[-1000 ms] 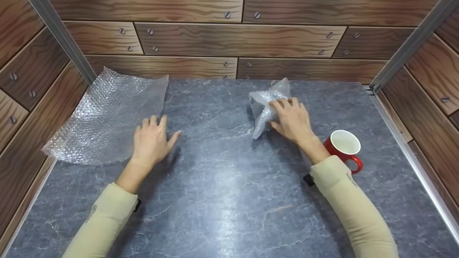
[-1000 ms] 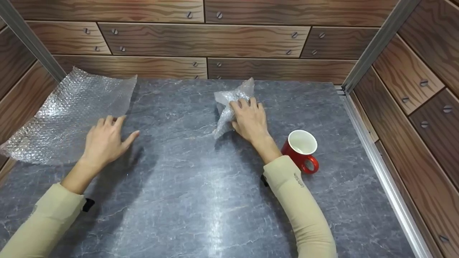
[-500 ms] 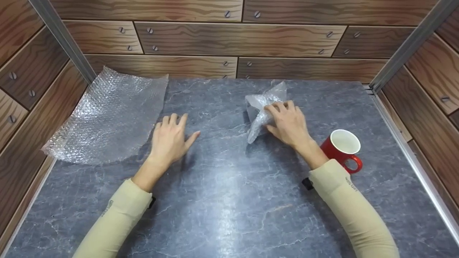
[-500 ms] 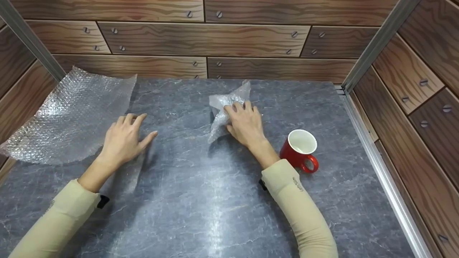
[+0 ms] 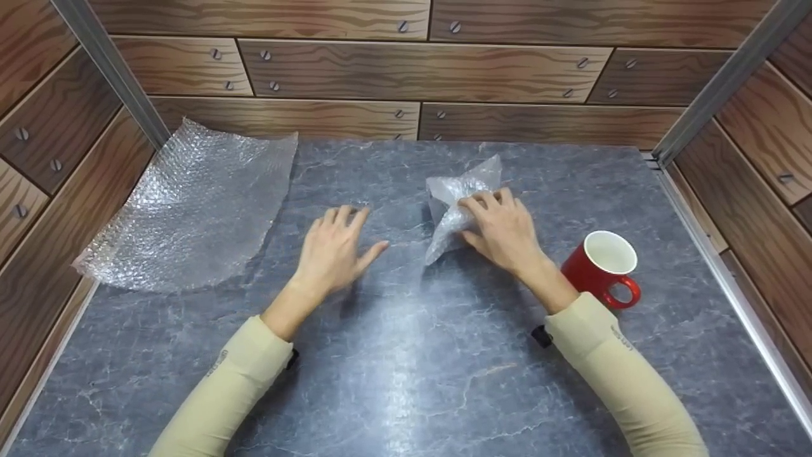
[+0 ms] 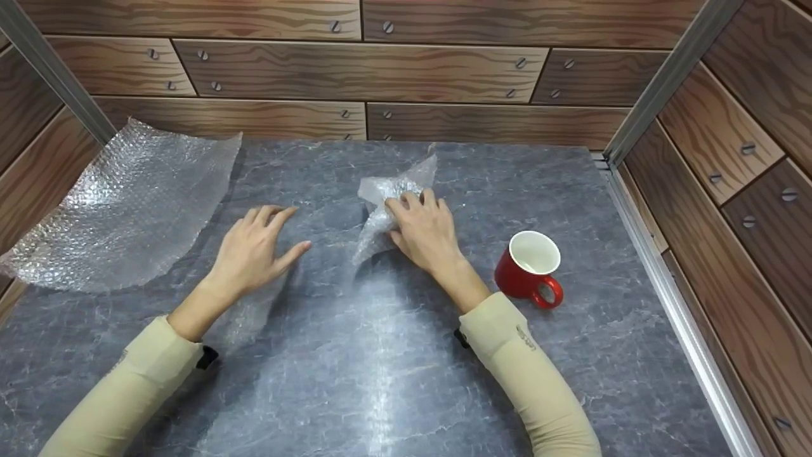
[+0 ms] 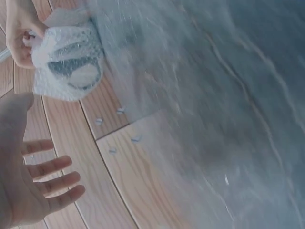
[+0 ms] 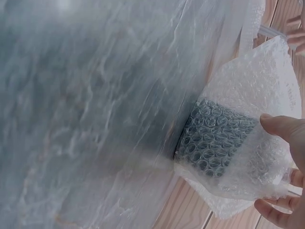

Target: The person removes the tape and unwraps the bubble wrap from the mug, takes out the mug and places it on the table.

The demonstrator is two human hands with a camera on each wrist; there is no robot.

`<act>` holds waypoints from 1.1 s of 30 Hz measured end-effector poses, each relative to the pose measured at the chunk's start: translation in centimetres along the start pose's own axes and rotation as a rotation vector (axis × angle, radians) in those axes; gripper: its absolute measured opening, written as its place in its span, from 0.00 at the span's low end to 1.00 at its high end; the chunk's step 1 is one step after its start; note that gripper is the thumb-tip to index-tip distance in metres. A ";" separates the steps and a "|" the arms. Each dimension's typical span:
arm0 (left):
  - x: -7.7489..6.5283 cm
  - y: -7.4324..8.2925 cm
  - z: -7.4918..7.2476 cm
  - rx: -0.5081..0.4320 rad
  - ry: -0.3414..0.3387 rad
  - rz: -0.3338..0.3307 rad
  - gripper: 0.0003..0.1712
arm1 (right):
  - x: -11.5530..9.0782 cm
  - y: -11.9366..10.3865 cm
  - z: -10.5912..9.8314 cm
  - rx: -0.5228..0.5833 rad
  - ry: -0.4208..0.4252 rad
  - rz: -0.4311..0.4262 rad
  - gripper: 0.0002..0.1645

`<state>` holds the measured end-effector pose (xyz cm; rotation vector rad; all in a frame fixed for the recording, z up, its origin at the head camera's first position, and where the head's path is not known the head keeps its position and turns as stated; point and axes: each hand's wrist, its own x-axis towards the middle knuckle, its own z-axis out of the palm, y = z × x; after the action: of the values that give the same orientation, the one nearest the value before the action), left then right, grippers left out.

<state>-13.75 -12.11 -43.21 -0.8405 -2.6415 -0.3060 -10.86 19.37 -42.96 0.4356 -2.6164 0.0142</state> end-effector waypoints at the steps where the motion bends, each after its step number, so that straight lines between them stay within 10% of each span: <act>1: 0.1 0.2 0.1 -0.009 0.004 0.012 0.40 | -0.1 -0.1 0.0 -0.001 0.008 -0.006 0.33; 33: 3.1 4.4 1.5 -0.149 -0.048 0.149 0.58 | -1.6 -3.3 -1.1 0.106 0.027 -0.067 0.31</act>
<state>-13.95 -6.53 -42.95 -1.0995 -2.6063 -0.4526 -8.03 16.84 -42.91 0.5564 -2.5810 0.1366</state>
